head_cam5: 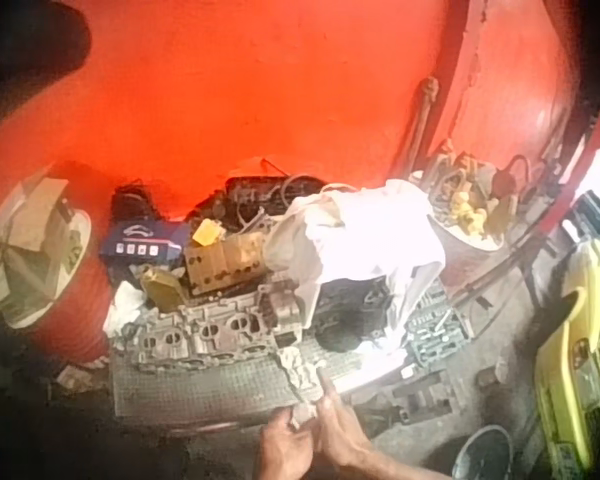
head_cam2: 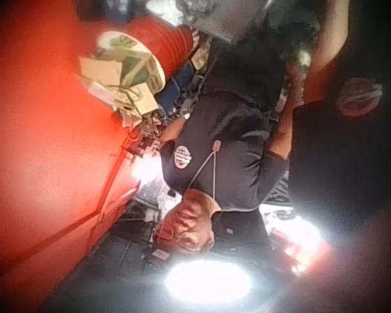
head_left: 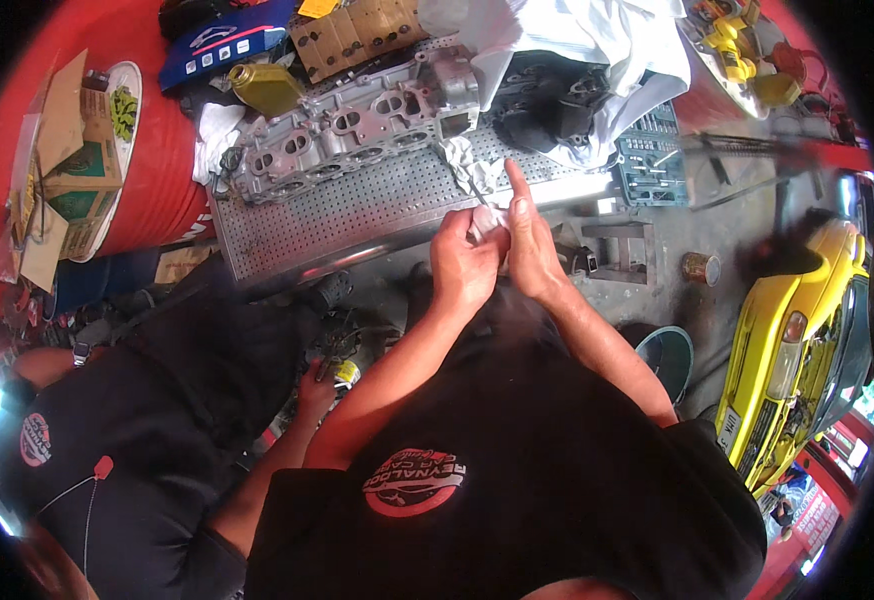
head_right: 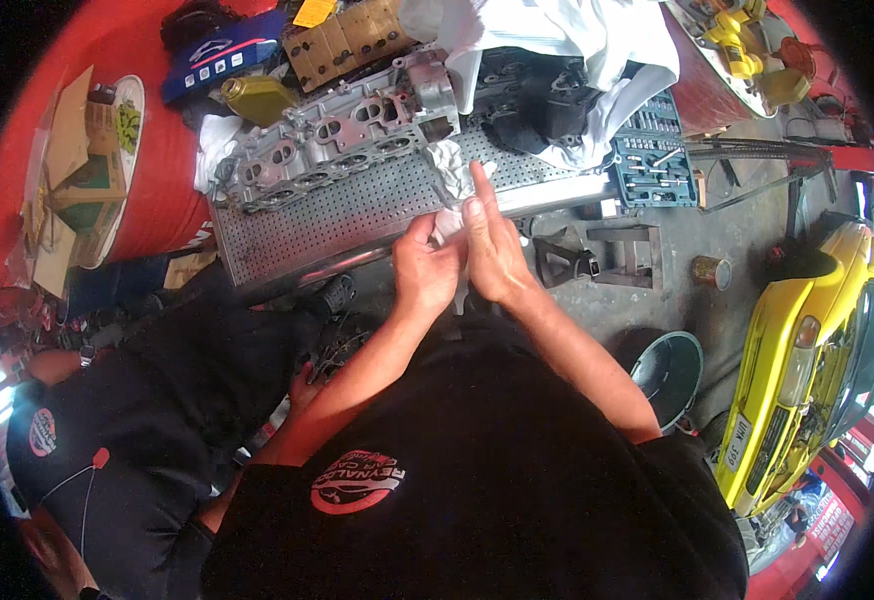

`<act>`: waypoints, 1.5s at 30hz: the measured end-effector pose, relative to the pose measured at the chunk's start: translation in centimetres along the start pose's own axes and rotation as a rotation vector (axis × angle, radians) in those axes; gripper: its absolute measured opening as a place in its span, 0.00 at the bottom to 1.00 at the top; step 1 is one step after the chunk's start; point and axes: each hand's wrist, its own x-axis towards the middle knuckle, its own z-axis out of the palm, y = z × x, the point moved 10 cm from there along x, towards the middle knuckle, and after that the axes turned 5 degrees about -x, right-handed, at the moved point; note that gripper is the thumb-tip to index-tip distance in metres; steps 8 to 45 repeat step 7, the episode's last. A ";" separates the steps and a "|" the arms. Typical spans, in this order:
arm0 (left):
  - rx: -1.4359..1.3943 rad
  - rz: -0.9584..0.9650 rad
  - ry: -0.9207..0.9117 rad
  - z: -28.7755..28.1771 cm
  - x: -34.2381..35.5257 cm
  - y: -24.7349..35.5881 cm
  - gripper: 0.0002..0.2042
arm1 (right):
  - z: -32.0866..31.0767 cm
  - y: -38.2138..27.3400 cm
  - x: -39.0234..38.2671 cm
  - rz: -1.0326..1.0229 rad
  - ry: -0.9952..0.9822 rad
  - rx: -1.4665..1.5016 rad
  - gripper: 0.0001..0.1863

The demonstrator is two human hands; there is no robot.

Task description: Cleaning valves and assembling them into an engine cylinder head at a service workbench.

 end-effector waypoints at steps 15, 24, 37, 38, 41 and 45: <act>0.167 0.035 0.082 0.2 -0.3 1.8 0.08 | 0.0 3.4 0.2 -0.055 -0.014 0.363 0.43; 0.167 0.035 0.082 0.2 -0.3 1.8 0.08 | 0.0 3.4 0.2 -0.055 -0.014 0.363 0.43; 0.167 0.035 0.082 0.2 -0.3 1.8 0.08 | 0.0 3.4 0.2 -0.055 -0.014 0.363 0.43; 0.167 0.035 0.082 0.2 -0.3 1.8 0.08 | 0.0 3.4 0.2 -0.055 -0.014 0.363 0.43; 0.167 0.035 0.082 0.2 -0.3 1.8 0.08 | 0.0 3.4 0.2 -0.055 -0.014 0.363 0.43; 0.167 0.035 0.082 0.2 -0.3 1.8 0.08 | 0.0 3.4 0.2 -0.055 -0.014 0.363 0.43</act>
